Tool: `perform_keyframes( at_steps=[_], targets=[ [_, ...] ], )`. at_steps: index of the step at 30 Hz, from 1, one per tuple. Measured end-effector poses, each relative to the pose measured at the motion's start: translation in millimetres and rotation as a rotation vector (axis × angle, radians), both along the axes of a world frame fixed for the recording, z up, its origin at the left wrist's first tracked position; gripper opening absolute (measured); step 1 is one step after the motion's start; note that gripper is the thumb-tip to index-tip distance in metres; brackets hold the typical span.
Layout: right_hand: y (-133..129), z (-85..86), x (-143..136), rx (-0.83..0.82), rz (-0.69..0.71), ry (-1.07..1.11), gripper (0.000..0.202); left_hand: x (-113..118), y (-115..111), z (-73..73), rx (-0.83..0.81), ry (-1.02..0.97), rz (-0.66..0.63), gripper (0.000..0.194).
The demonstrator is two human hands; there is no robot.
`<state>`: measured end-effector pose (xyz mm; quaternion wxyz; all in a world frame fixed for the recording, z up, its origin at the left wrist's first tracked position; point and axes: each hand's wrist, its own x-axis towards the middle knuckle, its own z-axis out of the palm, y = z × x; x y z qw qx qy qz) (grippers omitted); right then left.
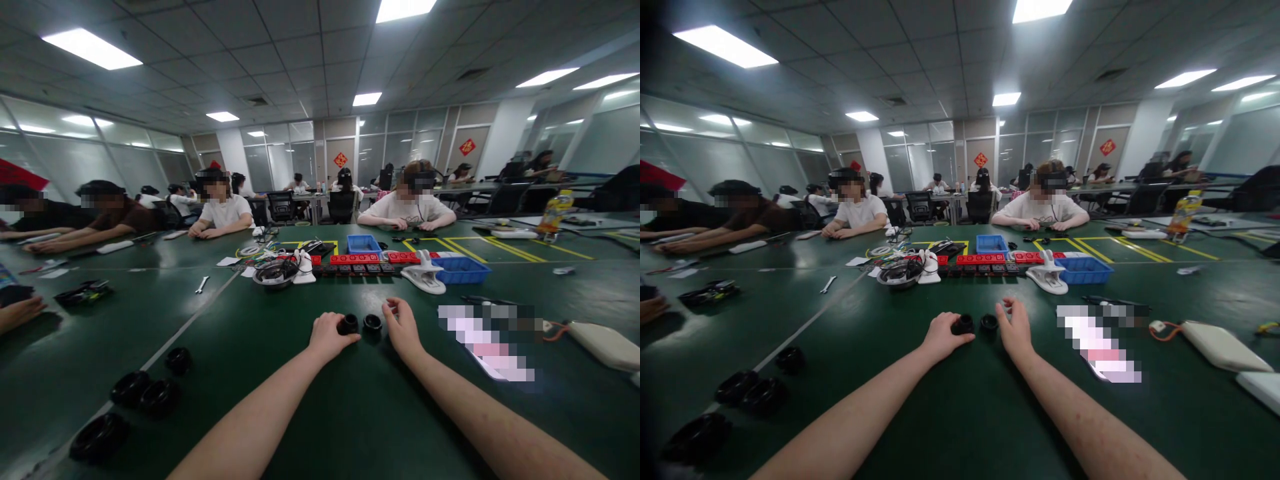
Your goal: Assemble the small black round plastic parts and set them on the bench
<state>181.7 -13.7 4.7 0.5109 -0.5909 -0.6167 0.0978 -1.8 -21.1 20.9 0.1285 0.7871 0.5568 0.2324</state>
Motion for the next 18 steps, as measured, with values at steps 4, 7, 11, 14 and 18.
perform_keyframes(
  at_steps=[4, 7, 11, 14, 18],
  targets=[
    [-25.1, 8.5, -2.1, 0.082, -0.036, -0.077, 0.029, -0.9, -20.0, 4.3, -0.032, 0.015, -0.063, 0.047],
    [-57.2, 10.4, -0.5, 0.006, 0.082, -0.088, 0.026, -4.9, -42.8, 6.5, -0.05, 0.017, -0.135, 0.049],
    [-104.2, 12.4, 3.8, -0.23, 0.341, -0.069, 0.042, -6.3, -77.7, 8.3, -0.089, 0.012, -0.177, 0.05],
    [-129.4, 15.8, 2.2, -0.357, 0.478, -0.119, 0.051, -0.5, -100.1, 6.8, -0.101, 0.0, -0.16, 0.047],
    [-143.9, 19.0, -6.6, -0.411, 0.458, -0.235, 0.038, 9.0, -118.6, 4.0, -0.077, 0.028, -0.194, 0.04]
  ],
)
